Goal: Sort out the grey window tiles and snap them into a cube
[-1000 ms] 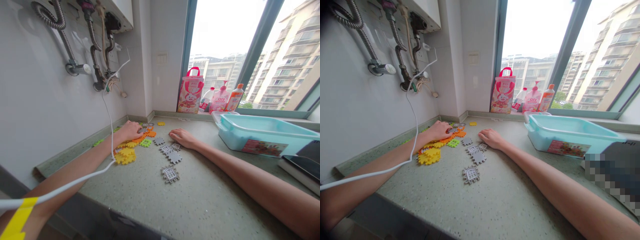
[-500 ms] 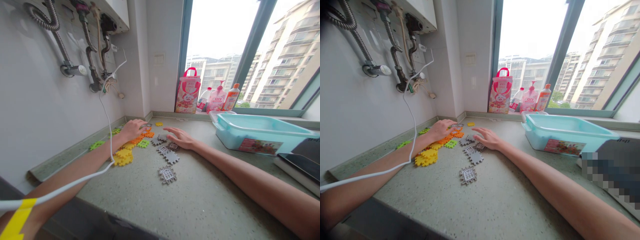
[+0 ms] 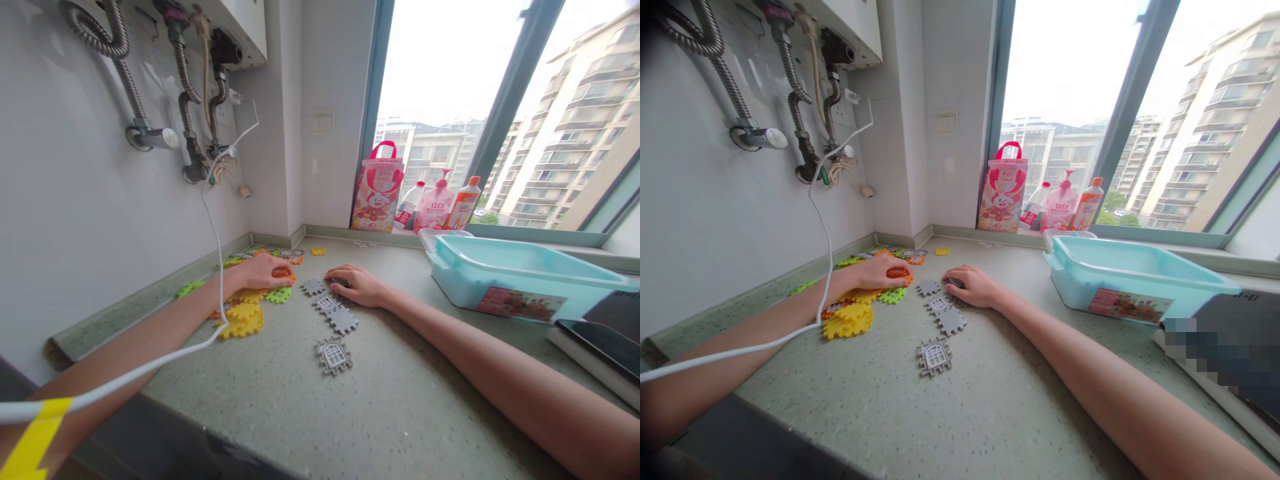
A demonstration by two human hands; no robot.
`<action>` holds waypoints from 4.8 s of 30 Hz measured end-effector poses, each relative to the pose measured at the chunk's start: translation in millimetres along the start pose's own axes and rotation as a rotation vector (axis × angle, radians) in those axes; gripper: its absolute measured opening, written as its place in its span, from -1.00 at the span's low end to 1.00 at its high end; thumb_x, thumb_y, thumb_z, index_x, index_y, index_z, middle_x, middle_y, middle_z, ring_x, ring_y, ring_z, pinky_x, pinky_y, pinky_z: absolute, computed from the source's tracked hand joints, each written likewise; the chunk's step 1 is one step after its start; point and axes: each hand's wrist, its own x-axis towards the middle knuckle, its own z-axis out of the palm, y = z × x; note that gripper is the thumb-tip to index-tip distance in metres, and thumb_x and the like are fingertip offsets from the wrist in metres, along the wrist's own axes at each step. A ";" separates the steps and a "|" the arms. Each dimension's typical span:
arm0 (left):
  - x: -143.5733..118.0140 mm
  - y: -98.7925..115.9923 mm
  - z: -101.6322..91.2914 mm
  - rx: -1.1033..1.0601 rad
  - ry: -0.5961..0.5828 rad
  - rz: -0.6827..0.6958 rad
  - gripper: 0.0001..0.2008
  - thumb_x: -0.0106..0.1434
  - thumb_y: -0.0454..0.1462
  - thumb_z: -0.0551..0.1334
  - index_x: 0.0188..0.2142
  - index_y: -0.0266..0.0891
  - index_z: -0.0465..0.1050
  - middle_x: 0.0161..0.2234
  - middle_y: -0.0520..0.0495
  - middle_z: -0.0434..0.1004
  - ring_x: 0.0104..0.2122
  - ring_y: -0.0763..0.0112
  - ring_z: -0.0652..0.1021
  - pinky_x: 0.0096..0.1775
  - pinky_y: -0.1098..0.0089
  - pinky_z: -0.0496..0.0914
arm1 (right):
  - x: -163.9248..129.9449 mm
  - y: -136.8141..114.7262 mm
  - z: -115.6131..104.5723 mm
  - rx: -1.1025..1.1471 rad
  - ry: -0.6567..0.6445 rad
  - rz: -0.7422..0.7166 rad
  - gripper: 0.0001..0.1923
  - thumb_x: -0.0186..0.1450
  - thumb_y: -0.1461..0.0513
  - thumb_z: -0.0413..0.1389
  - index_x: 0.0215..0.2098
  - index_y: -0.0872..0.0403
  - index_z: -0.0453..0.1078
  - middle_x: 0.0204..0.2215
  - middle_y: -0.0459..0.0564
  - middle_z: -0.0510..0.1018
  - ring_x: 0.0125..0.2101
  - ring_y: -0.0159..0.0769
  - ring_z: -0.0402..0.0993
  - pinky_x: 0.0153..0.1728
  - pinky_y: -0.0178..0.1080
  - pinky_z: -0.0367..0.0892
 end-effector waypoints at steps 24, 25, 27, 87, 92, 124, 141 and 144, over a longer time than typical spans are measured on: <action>-8.6 -113.5 7.9 0.060 0.244 -0.433 -0.56 0.21 -0.22 0.34 0.11 -0.13 0.61 -0.04 0.03 0.71 -0.12 0.25 0.62 -0.05 0.36 0.45 | 0.0 5.0 3.5 -0.004 -0.006 0.015 -0.64 0.49 0.11 0.05 0.16 -0.04 0.54 0.14 0.06 0.61 0.14 -0.08 0.52 0.20 0.02 0.38; -9.0 -113.7 7.4 0.062 0.256 -0.437 -0.57 0.22 -0.21 0.36 0.09 -0.14 0.62 -0.04 0.03 0.71 -0.12 0.26 0.61 -0.04 0.35 0.44 | 0.0 5.2 3.6 -0.007 -0.007 0.016 -0.64 0.49 0.11 0.05 0.16 -0.04 0.54 0.14 0.05 0.61 0.14 -0.08 0.52 0.21 0.02 0.38; -9.3 -113.8 6.0 0.067 0.295 -0.435 -0.57 0.23 -0.18 0.39 0.10 -0.15 0.61 -0.02 0.03 0.70 -0.12 0.26 0.60 -0.01 0.33 0.44 | 0.1 5.1 3.5 -0.014 -0.007 0.019 -0.64 0.49 0.11 0.05 0.16 -0.05 0.54 0.14 0.05 0.61 0.14 -0.09 0.52 0.21 0.01 0.38; 9.9 -56.5 21.5 -0.066 0.138 -0.058 -0.27 0.16 -0.26 0.20 0.35 -0.33 0.30 0.27 -0.24 0.43 0.21 0.13 0.47 0.27 0.25 0.31 | 0.1 7.2 8.5 -0.064 0.031 0.083 -0.54 0.49 0.14 0.01 0.28 0.11 0.43 0.19 0.20 0.55 0.18 -0.02 0.50 0.25 0.00 0.33; 6.9 -50.2 16.2 -0.151 0.123 0.079 -0.33 0.06 -0.33 0.17 0.22 -0.16 0.46 0.28 -0.09 0.42 0.25 0.13 0.45 0.31 0.22 0.29 | 0.7 8.3 8.0 -0.066 0.026 0.059 -0.57 0.49 0.15 0.01 0.24 0.08 0.46 0.17 0.16 0.57 0.16 -0.06 0.51 0.24 -0.02 0.35; 6.7 -58.7 12.8 -0.047 0.041 0.083 -0.50 0.37 -0.25 0.06 0.21 0.00 0.56 0.35 -0.02 0.38 0.32 0.17 0.38 0.34 0.18 0.21 | 114.7 40.6 32.5 0.291 0.058 0.488 -0.44 0.52 -0.02 -0.01 0.39 0.00 0.35 0.38 0.07 0.37 0.28 -0.10 0.40 0.28 -0.05 0.31; 31.6 -52.4 46.5 0.059 -0.005 0.012 -0.47 0.45 -0.07 0.05 0.36 0.10 0.36 0.45 -0.08 0.19 0.46 -0.01 0.13 0.39 -0.19 0.01 | 106.5 36.9 30.7 0.102 -0.007 0.541 -0.72 0.33 0.14 0.24 -0.09 0.08 0.68 -0.18 0.03 0.75 -0.14 -0.12 0.65 -0.01 -0.19 0.48; 25.4 -50.6 38.8 0.095 0.027 -0.051 -0.52 0.42 -0.15 0.07 0.27 0.08 0.47 0.38 -0.08 0.34 0.43 -0.07 0.19 0.36 -0.27 -0.01 | 97.4 37.5 27.7 0.078 0.004 0.543 -0.73 0.30 0.13 0.25 -0.11 0.06 0.69 -0.18 0.02 0.74 -0.14 -0.13 0.64 -0.03 -0.19 0.48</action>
